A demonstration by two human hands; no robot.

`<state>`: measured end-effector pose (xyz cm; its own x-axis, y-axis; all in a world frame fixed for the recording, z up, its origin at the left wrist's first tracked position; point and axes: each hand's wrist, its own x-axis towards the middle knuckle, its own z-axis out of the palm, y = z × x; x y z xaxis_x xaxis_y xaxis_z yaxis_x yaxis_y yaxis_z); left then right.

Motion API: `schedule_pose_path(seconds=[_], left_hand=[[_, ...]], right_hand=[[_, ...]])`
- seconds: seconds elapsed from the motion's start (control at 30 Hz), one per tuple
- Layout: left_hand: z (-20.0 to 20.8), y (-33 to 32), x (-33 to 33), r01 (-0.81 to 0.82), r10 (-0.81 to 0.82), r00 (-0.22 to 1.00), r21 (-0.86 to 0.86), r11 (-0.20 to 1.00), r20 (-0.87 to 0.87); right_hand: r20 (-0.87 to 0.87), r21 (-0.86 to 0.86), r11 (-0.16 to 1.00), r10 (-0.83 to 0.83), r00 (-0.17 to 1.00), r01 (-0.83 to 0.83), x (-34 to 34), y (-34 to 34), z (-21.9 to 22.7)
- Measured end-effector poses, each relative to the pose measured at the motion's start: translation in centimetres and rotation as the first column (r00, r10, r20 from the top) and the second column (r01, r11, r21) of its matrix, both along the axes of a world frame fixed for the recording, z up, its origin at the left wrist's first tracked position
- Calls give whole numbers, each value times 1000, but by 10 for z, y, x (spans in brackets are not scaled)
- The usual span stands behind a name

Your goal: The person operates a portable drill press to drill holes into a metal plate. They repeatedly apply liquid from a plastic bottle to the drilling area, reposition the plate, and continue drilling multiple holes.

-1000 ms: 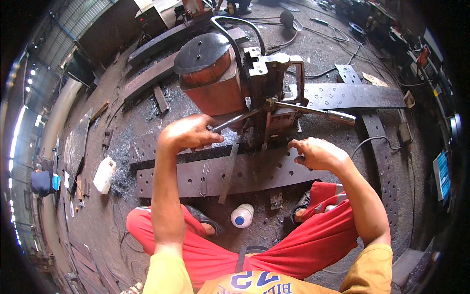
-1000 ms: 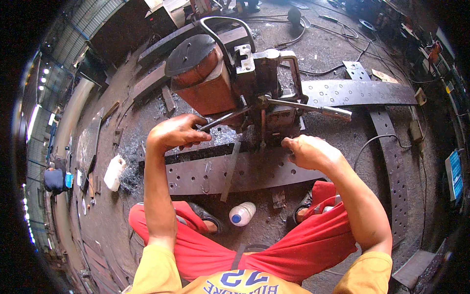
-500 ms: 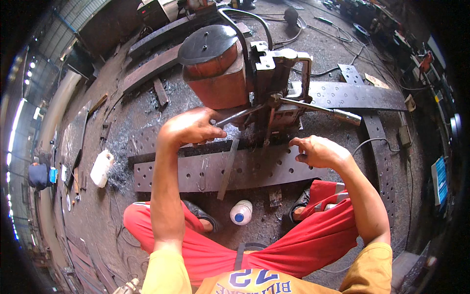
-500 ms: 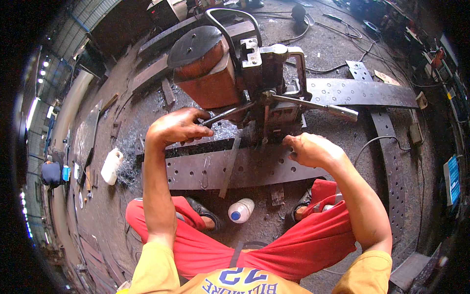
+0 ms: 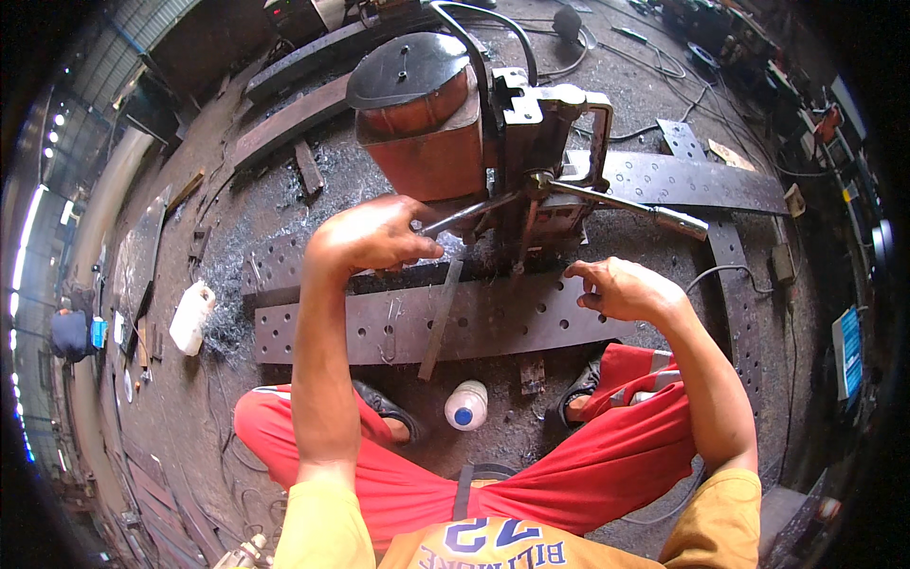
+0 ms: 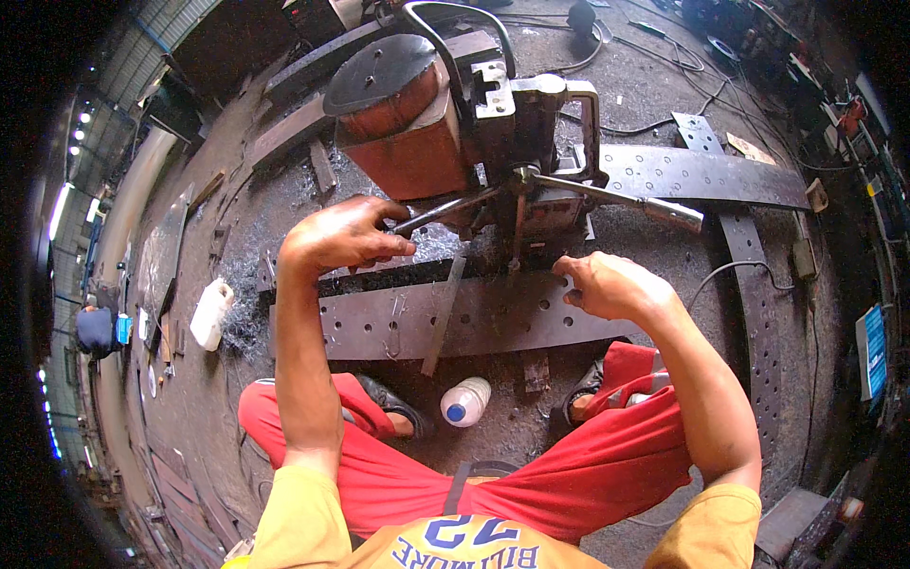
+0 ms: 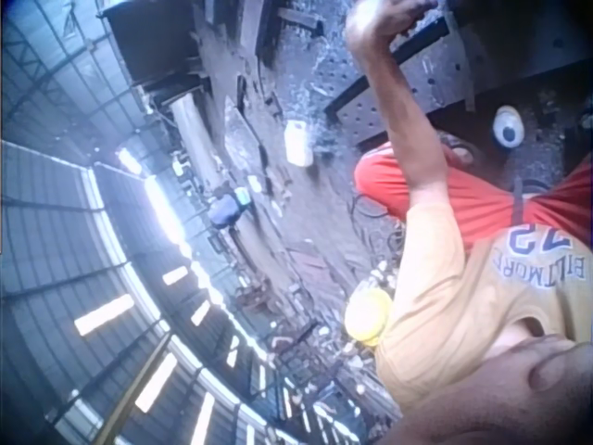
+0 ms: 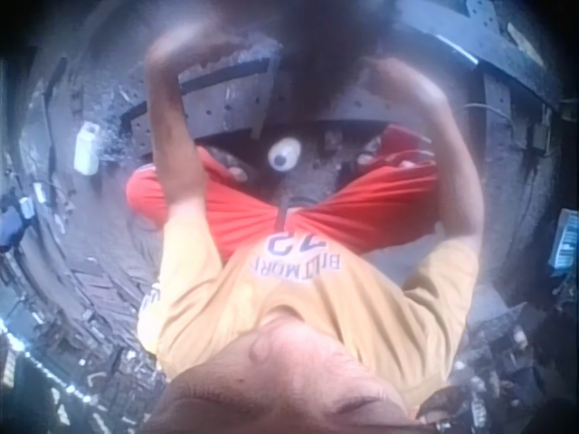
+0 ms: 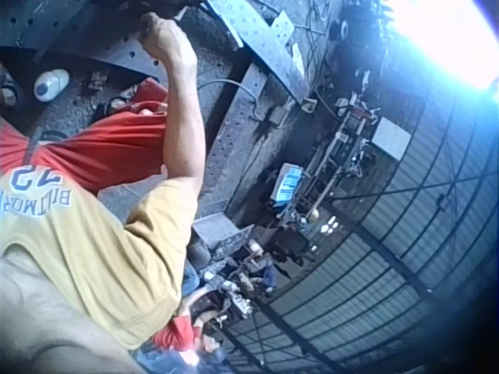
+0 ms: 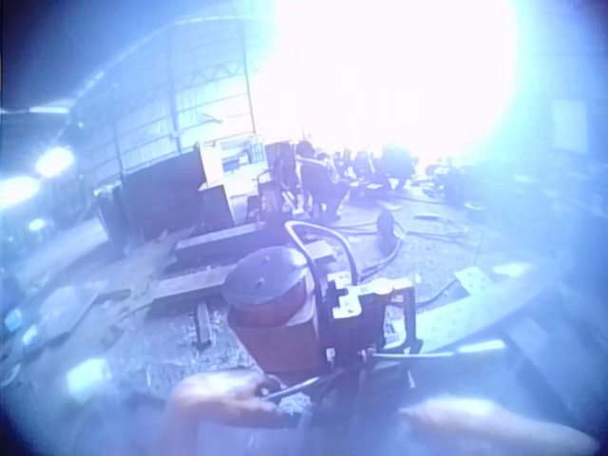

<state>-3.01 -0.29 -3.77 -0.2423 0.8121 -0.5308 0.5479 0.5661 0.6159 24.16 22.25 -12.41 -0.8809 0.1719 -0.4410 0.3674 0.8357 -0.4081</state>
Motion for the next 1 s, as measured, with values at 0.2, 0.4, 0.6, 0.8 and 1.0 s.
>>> schedule_pose_path(seconds=[0.2, 0.4, 0.6, 0.8, 1.0], left_hand=[[1, 0, 0, 31, -31, 998, 3, 1000, -58], [4, 4, 2, 91, -91, 983, -6, 996, -162], [0, 0, -1, 110, -101, 966, 26, 994, -236], [7, 2, 3, 91, -90, 972, -7, 996, -215], [5, 0, 1, 80, -74, 978, 20, 997, -195]], right_hand=[[-17, -8, 1000, 19, 1000, -19, 0, 2, -6], [31, -20, 1000, 4, 1000, -3, -2, 0, -2], [17, -13, 1000, 15, 1000, -14, -5, -1, -1], [-6, 9, 999, 46, 999, -46, -3, 4, -9], [-17, 4, 998, 57, 998, -56, -6, 3, -8]])
